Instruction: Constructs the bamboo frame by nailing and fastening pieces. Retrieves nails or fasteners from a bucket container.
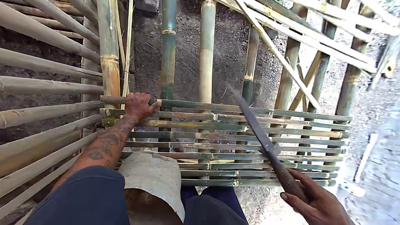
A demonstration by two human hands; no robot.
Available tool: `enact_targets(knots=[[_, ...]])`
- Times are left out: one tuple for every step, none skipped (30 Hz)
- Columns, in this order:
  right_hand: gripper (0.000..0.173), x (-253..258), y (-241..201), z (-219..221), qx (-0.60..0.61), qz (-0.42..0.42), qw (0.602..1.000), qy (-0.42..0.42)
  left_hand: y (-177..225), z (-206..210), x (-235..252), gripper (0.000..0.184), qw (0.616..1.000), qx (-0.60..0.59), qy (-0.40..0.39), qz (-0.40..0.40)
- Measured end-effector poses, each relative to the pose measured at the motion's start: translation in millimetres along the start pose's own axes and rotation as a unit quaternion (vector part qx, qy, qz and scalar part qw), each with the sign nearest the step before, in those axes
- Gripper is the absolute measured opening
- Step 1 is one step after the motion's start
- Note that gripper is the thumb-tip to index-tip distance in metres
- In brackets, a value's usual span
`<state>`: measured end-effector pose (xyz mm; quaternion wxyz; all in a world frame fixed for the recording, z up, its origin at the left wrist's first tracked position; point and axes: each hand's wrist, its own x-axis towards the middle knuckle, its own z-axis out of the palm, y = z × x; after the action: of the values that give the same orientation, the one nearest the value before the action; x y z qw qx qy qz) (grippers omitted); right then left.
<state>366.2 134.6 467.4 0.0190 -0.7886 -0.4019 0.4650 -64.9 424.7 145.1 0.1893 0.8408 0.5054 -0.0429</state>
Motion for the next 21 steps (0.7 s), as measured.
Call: enact_targets(knots=[[0.071,-1.1,-6.5,-7.1,-0.036,0.003,0.999,-0.015,0.2,-1.2,0.3,0.093,1.000,-0.003,-0.002,0.000],[0.074,-1.9,-12.7,-14.3,-0.069,-0.001,0.997,-0.035,0.6,-1.9,0.3,0.093,1.000,-0.006,-0.006,-0.001],[0.076,-2.1,-20.1,-22.2,-0.103,-0.014,0.993,-0.052,0.7,-2.3,-0.1,0.092,1.000,-0.010,-0.010,-0.003],[0.075,-2.4,-30.4,-30.6,-0.138,-0.024,0.988,-0.068,-0.2,-1.7,-0.4,0.091,1.000,-0.013,-0.008,-0.003],[0.072,-3.4,-41.7,-38.2,-0.173,-0.028,0.982,-0.075,-1.0,-1.1,-0.4,0.091,1.000,-0.014,-0.007,-0.003],[0.069,-4.5,-51.7,-44.0,-0.204,-0.032,0.976,-0.073,-0.9,-0.7,-0.3,0.090,1.000,-0.014,-0.006,-0.002],[0.065,-4.8,-59.2,-48.1,-0.230,-0.042,0.970,-0.068,-0.2,-0.6,0.3,0.090,1.000,-0.013,-0.007,0.000],[0.062,-3.6,-62.9,-50.1,-0.257,-0.060,0.963,-0.060,0.5,-0.2,0.8,0.089,1.000,-0.011,-0.006,0.000],[0.061,-1.5,-64.0,-51.1,-0.282,-0.081,0.955,-0.049,1.2,0.0,1.1,0.089,1.000,-0.010,-0.009,-0.001],[0.061,1.6,-65.6,-51.8,-0.298,-0.100,0.949,-0.037,1.7,0.2,0.9,0.088,1.000,-0.009,-0.011,-0.002],[0.061,5.2,-69.6,-52.5,-0.308,-0.108,0.945,-0.031,1.4,0.3,0.9,0.088,1.000,-0.007,-0.010,-0.004],[0.060,8.4,-73.8,-52.3,-0.316,-0.113,0.942,-0.025,0.9,0.5,0.6,0.088,1.000,-0.008,-0.006,-0.003],[0.060,11.1,-77.0,-51.3,-0.322,-0.117,0.939,-0.022,0.6,0.6,0.5,0.087,1.000,-0.011,-0.002,-0.002],[0.060,13.3,-80.2,-50.3,-0.328,-0.120,0.937,-0.018,0.2,1.2,0.4,0.086,1.000,-0.013,-0.001,-0.003],[0.059,15.2,-83.5,-49.4,-0.332,-0.121,0.935,-0.018,0.1,1.3,0.3,0.085,1.000,-0.016,0.000,-0.003],[0.059,16.9,-85.7,-48.7,-0.337,-0.120,0.934,-0.017,-0.2,1.4,0.4,0.085,1.000,-0.016,-0.002,-0.003],[0.060,18.1,-87.0,-47.8,-0.341,-0.120,0.932,-0.016,-0.6,1.6,0.6,0.085,1.000,-0.016,-0.003,-0.003],[0.060,18.9,-88.7,-47.2,-0.343,-0.115,0.932,-0.018,-0.4,1.6,0.8,0.085,1.000,-0.015,-0.004,-0.002],[0.060,19.9,-90.4,-46.3,-0.342,-0.108,0.933,-0.022,-0.2,1.0,1.0,0.085,1.000,-0.014,-0.007,-0.002],[0.060,21.1,-90.9,-45.2,-0.344,-0.109,0.932,-0.020,-0.3,0.7,0.9,0.086,1.000,-0.014,-0.005,-0.001],[0.060,22.4,-91.7,-44.4,-0.346,-0.110,0.931,-0.019,-0.2,0.7,0.6,0.087,1.000,-0.016,-0.001,0.000]])
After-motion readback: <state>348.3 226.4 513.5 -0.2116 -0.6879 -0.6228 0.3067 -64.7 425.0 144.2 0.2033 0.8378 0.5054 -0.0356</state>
